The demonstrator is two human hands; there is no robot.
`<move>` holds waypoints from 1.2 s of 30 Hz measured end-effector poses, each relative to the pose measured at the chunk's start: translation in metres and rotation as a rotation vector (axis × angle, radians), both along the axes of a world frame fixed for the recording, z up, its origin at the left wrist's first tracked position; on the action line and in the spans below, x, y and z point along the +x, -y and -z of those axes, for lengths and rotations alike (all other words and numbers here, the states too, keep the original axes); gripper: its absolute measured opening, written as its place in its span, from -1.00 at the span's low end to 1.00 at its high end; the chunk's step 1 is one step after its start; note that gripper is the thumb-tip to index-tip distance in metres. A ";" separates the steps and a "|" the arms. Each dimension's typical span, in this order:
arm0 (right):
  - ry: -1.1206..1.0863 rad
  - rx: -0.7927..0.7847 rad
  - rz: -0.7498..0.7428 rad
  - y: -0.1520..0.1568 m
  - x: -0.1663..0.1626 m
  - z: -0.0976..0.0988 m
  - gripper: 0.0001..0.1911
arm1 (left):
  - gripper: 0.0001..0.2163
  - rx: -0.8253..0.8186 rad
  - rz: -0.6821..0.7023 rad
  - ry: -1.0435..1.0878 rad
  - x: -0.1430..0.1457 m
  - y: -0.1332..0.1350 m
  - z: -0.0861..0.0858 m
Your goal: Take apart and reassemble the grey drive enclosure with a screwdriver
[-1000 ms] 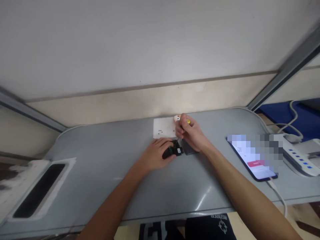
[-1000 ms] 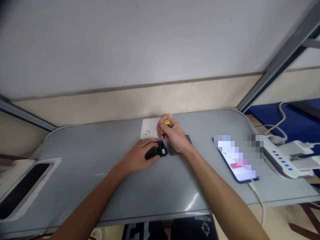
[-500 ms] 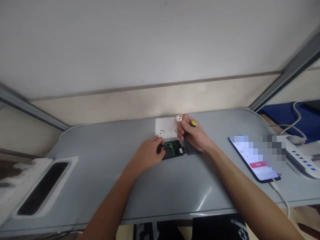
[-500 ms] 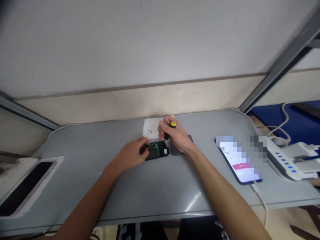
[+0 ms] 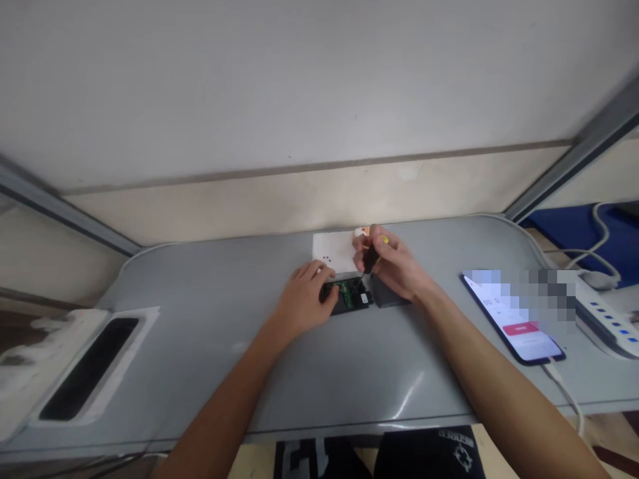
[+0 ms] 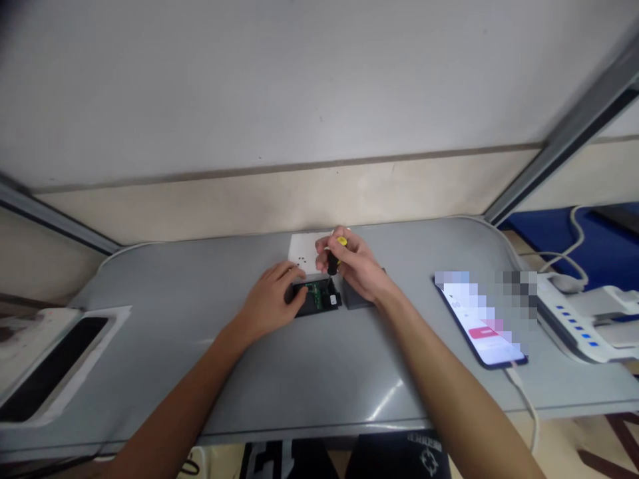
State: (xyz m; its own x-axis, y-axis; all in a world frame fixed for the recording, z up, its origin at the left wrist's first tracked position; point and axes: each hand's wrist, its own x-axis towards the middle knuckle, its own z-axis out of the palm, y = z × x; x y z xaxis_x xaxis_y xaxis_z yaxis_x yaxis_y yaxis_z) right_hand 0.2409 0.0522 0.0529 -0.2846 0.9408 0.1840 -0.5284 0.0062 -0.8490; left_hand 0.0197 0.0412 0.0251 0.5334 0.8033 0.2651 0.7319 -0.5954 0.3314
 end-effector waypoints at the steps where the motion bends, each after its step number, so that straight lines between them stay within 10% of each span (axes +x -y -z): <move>1: 0.020 0.006 0.009 0.000 -0.001 0.001 -0.57 | -0.79 0.005 0.044 0.024 0.002 0.002 0.000; 36: -0.045 0.068 0.023 -0.003 -0.007 0.011 -0.64 | -0.81 -0.077 0.204 0.084 0.015 0.006 0.013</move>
